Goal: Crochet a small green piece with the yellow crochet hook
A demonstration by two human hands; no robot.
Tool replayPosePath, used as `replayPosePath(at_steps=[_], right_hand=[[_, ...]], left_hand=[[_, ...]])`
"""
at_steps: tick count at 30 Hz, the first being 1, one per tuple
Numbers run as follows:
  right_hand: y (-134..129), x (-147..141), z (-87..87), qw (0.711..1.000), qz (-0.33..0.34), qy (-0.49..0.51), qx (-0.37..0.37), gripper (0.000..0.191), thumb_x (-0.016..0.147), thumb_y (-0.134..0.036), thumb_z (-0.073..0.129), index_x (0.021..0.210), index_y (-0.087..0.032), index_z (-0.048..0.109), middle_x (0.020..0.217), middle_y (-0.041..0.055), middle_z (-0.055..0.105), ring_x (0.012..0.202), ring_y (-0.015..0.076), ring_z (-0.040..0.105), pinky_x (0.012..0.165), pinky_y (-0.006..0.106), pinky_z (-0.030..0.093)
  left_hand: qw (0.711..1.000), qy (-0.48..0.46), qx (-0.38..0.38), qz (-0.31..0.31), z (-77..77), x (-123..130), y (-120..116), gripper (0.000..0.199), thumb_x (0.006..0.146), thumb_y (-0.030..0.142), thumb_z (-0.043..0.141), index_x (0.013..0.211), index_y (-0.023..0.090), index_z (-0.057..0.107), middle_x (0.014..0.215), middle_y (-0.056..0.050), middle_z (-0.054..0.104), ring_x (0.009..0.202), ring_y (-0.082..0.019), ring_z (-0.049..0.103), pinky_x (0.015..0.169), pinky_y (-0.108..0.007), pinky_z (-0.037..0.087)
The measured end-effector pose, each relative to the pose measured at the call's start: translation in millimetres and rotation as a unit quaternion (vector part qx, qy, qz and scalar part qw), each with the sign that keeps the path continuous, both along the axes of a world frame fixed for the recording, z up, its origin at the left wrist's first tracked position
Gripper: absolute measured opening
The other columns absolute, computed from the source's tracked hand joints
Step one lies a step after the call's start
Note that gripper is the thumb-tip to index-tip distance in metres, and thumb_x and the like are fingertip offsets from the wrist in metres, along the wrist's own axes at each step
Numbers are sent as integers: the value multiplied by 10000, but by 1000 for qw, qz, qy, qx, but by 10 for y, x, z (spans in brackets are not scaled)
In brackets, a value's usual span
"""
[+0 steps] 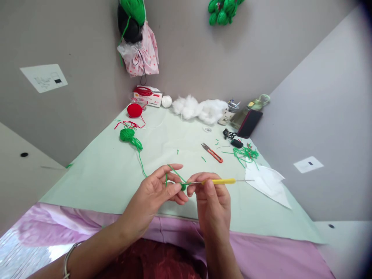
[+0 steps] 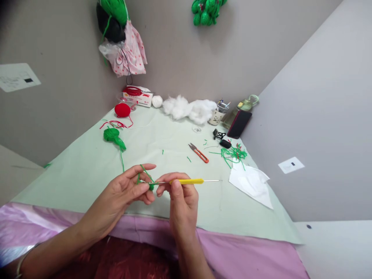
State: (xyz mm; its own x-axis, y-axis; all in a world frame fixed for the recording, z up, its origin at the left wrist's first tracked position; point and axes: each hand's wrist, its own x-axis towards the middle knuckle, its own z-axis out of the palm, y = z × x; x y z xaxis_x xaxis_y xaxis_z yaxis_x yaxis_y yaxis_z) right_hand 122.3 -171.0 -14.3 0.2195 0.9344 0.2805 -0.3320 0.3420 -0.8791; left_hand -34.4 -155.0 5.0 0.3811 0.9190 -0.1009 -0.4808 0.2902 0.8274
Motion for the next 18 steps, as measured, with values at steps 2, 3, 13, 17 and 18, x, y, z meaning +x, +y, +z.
replayPosePath(at_steps=[2, 3, 13, 17, 18], right_hand=[[-12, 17, -6, 1000, -7, -25, 8, 195, 1025, -342, 643, 918, -232, 764, 874, 13, 753, 660, 112, 681, 667, 266, 557], [-21, 27, -14, 999, -7, -40, 11, 200, 1036, -335, 624, 929, -235, 760, 886, 12, 750, 672, 114, 682, 677, 272, 554], [-48, 58, -40, 977, -39, -207, 41, 169, 1013, -304, 644, 925, -244, 775, 794, 14, 671, 747, 159, 632, 691, 307, 516], [-56, 56, 102, 980, 44, -172, -85, 188, 951, -423, 725, 974, -236, 732, 692, -34, 616, 596, 117, 568, 567, 266, 470], [-98, 75, 147, 975, 80, -170, -116, 233, 928, -454, 748, 885, -228, 708, 637, -48, 580, 542, 102, 521, 518, 256, 431]], left_hand=[[1000, 5, 7, 3, 11, 1, -1, 311, 934, 271, 795, 1231, 221, 716, 882, 43, 655, 708, -98, 719, 700, -228, 581], [1000, 7, 10, 5, 16, 2, 0, 299, 936, 267, 790, 1223, 224, 720, 879, 47, 649, 704, -96, 716, 695, -228, 579], [1000, 28, 12, 1, -2, 7, -20, 119, 908, 259, 810, 998, 200, 761, 734, 23, 712, 697, -122, 691, 700, -232, 557], [1000, 16, 7, 24, 22, -55, 33, 143, 890, 272, 827, 816, 193, 732, 686, 27, 714, 668, -103, 679, 696, -195, 542], [999, 8, -3, 41, 32, -82, 57, 145, 870, 267, 846, 812, 194, 736, 696, 37, 706, 659, -94, 678, 687, -183, 540]])
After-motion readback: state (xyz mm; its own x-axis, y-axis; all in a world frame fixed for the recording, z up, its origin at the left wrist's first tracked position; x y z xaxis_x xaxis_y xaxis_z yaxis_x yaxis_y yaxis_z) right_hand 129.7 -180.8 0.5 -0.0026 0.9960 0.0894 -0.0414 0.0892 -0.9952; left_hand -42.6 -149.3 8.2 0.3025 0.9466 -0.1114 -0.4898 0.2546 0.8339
